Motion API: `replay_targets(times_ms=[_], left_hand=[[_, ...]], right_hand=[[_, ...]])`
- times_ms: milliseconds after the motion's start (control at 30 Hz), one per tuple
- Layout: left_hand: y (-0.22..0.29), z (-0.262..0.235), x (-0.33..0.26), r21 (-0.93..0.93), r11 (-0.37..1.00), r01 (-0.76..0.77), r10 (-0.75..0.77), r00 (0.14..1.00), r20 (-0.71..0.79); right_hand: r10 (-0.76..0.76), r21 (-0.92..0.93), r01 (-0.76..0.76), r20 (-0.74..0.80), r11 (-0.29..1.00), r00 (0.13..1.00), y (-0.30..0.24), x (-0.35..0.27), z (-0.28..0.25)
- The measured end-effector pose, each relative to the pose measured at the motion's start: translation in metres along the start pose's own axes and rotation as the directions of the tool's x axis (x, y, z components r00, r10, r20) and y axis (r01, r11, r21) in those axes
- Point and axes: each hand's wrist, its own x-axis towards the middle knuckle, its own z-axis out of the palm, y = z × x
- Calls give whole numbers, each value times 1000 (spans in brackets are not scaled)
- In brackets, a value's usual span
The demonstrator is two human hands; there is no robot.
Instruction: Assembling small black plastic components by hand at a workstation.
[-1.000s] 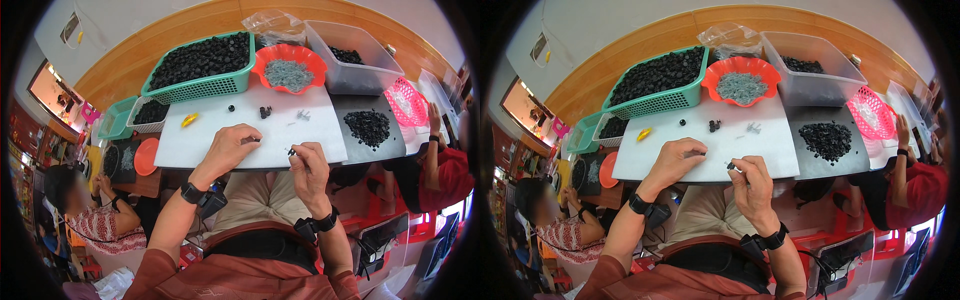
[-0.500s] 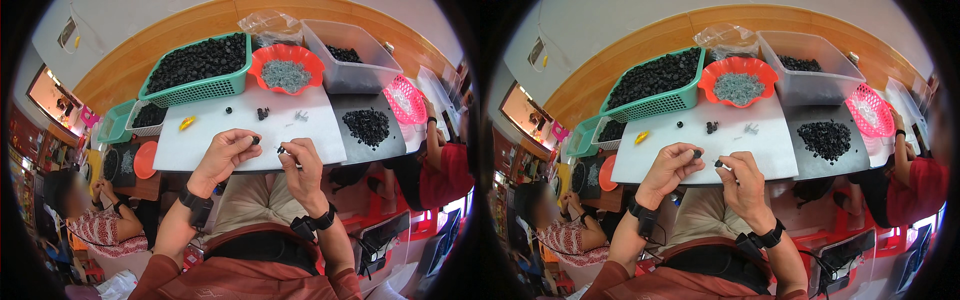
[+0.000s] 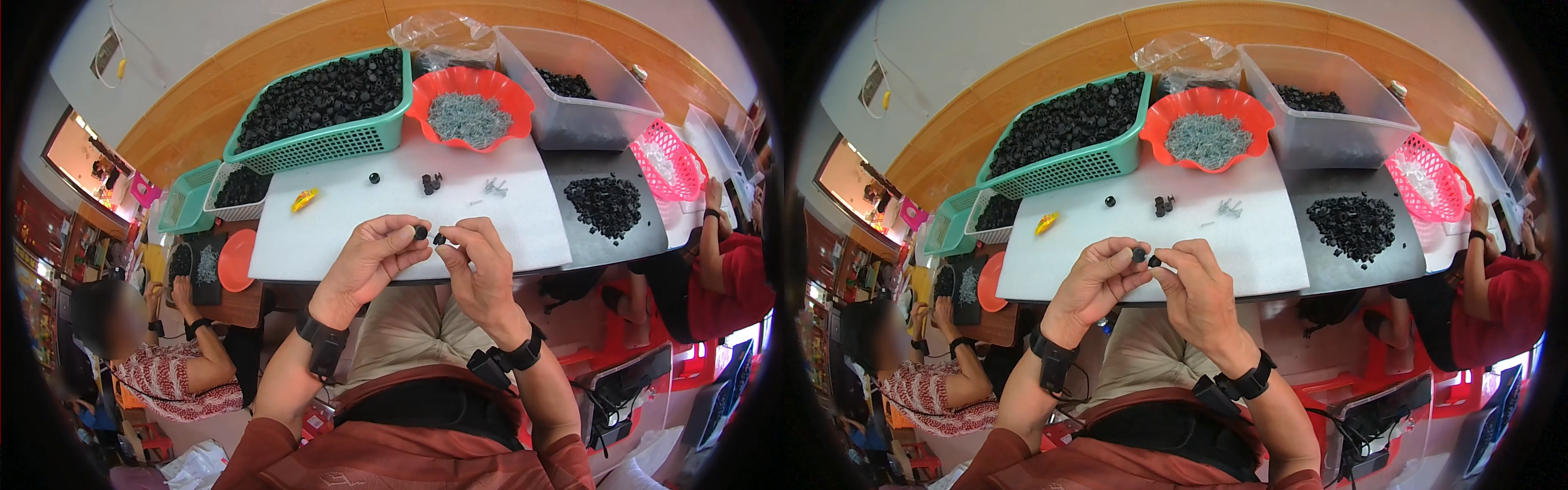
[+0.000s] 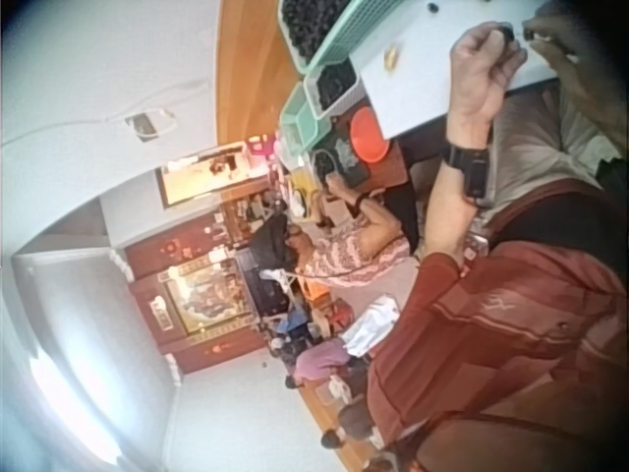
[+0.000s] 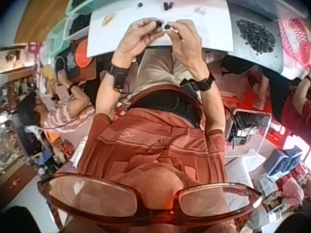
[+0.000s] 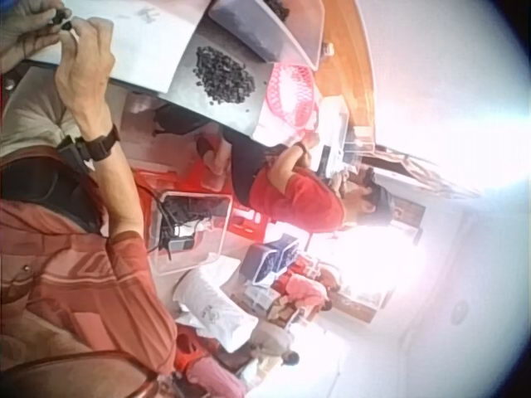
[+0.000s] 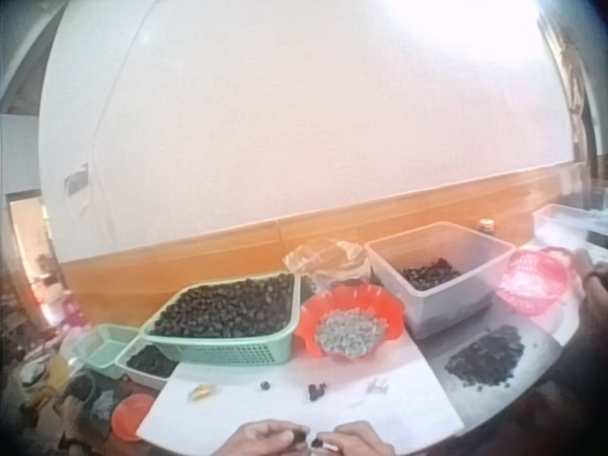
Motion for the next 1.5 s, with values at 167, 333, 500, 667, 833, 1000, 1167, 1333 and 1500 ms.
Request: replay_targets(times_ms=[167,333,500,667,833,1000,1167,1333,1500], left_hand=[[-1,0,-1,5,1000,-7,7,1000,-8],[-2,1,0,-15,1000,-13,13,1000,-9],[-3,0,0,-6,1000,-13,13,1000,-4],[-5,0,1,-19,1000,-22,22,1000,19],[-6,1,0,1,1000,-27,27,1000,12],[-7,2,-1,27,999,-36,36,999,3],[-8,1,-1,40,998,-42,41,999,1],[-6,5,-1,50,998,-38,38,999,3],[-6,7,-2,55,998,-36,37,999,-16]], right_hand=[[-2,-23,3,30,1000,1000,0,1,1],[-10,-30,11,46,999,999,0,3,2],[-10,-41,12,51,999,999,0,4,4],[10,-43,-7,66,999,998,-2,5,5],[-7,-46,9,52,999,999,0,4,7],[1,-34,0,30,999,1000,0,3,8],[24,-5,-24,1,1000,1000,2,0,10],[15,44,-13,-36,999,999,5,0,11],[-26,17,27,-36,999,999,6,0,10]])
